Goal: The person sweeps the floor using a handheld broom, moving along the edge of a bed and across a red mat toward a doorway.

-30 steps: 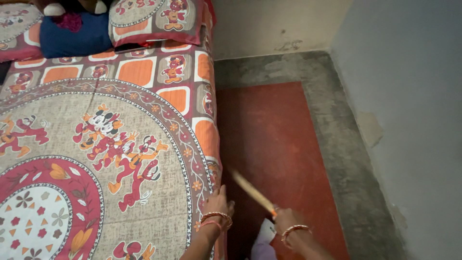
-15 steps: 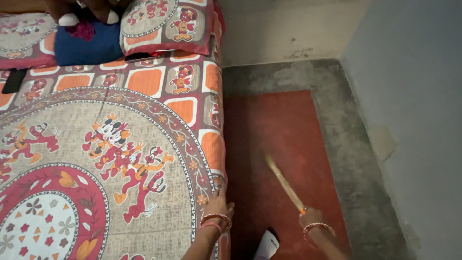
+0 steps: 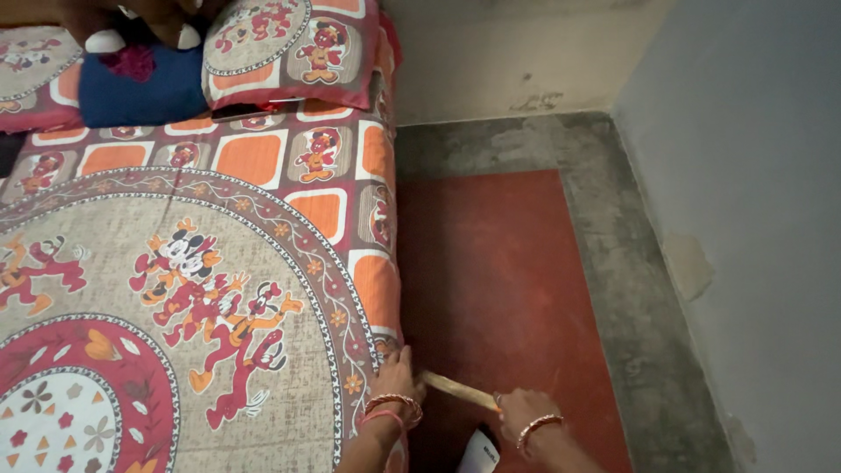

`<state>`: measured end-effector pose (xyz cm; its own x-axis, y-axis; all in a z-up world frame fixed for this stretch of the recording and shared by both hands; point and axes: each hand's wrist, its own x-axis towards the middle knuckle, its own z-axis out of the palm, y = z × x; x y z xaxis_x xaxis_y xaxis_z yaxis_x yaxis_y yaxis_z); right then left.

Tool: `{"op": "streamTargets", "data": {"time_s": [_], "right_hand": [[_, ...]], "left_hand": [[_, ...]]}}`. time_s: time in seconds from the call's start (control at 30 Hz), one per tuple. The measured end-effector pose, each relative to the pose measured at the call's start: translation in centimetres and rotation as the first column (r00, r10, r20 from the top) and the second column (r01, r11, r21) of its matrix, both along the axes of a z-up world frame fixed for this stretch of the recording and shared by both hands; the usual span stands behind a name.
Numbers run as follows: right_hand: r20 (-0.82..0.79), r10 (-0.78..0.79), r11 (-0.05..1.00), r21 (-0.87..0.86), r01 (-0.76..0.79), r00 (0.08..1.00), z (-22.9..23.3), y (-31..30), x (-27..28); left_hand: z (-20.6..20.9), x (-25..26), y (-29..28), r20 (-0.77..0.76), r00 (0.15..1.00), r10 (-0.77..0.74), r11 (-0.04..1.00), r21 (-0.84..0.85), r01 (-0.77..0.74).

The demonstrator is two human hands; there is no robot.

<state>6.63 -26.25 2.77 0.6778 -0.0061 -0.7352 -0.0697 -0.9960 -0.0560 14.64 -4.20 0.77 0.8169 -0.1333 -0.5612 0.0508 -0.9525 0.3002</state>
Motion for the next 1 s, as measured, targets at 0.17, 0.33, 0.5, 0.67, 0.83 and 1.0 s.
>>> {"op": "streamTargets", "data": {"time_s": [0.17,0.33,0.5,0.67,0.83,1.0], "right_hand": [[-0.131,-0.395,0.919,-0.049,0.392,0.909,-3.9,-1.2,0.8],[-0.001,-0.606,0.794,-0.071,0.604,0.796,-8.0,-5.2,1.3],[0.078,-0.739,0.674,0.076,0.735,0.669,-10.2,-6.0,2.8],[-0.061,-0.627,0.773,0.069,0.630,0.776,-5.8,-3.4,3.2],[-0.150,-0.293,0.955,-0.005,0.296,0.944,-3.6,-1.6,5.1],[-0.129,-0.281,0.958,0.019,0.286,0.951,-11.2,-2.6,5.5]], "left_hand": [[1.4,0.8,-0.4,-0.069,0.998,0.004,1.000,0.027,-0.002],[2.4,1.5,-1.0,-0.043,0.999,0.002,0.999,0.041,0.000],[2.2,2.7,-1.1,-0.084,0.996,0.006,0.998,0.068,0.000],[1.6,3.8,-2.3,-0.114,0.993,0.038,0.995,0.093,-0.027],[1.3,4.4,-2.8,-0.055,0.998,-0.014,0.998,0.066,0.017],[2.2,5.1,-2.3,-0.058,0.997,0.056,0.998,0.046,-0.053]]}}
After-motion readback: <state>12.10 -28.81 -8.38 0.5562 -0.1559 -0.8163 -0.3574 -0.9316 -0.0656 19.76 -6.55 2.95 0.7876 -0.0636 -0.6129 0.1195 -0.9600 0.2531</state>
